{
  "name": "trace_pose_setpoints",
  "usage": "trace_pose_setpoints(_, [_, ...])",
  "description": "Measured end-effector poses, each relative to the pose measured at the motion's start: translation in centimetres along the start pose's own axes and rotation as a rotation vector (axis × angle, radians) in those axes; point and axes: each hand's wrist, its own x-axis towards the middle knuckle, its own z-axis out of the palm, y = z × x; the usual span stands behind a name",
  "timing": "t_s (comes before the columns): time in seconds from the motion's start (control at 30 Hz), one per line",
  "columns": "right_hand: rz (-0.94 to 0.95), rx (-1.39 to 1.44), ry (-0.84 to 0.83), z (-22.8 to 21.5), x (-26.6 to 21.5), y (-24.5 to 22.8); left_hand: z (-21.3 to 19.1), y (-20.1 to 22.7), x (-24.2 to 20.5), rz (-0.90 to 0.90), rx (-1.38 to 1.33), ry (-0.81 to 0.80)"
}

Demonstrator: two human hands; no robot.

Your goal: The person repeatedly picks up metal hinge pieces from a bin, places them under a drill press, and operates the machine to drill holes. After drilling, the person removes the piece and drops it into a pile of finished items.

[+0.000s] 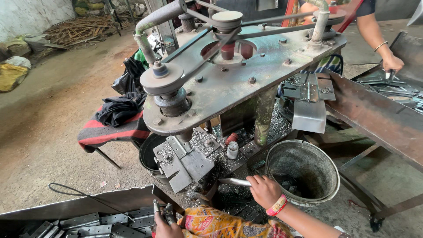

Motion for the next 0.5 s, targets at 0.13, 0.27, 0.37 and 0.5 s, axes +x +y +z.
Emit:
trace_pose_setpoints(0.13, [0.006, 0.014, -0.009, -0.03, 0.02, 0.01, -0.15, 0.33, 0.03, 0.05, -0.034, 0.024])
trace_pose_setpoints(0.27, [0.007, 0.015, -0.009, 0.07, 0.0, 0.03, -0.37, 0.44, 0.05, 0.077, -0.079, 0.024])
trace_pose_setpoints(0.37, [0.005, -0.007, -0.012, 0.14, 0.09, -0.05, -0.38, 0.19, 0.04, 0.052, -0.092, -0.003])
trace_pose_setpoints(0.5, [0.062, -0.05, -0.131, 0.09, 0.45, -0.11, 0.04, -0.12, 0.11, -0.02, -0.025, -0.009])
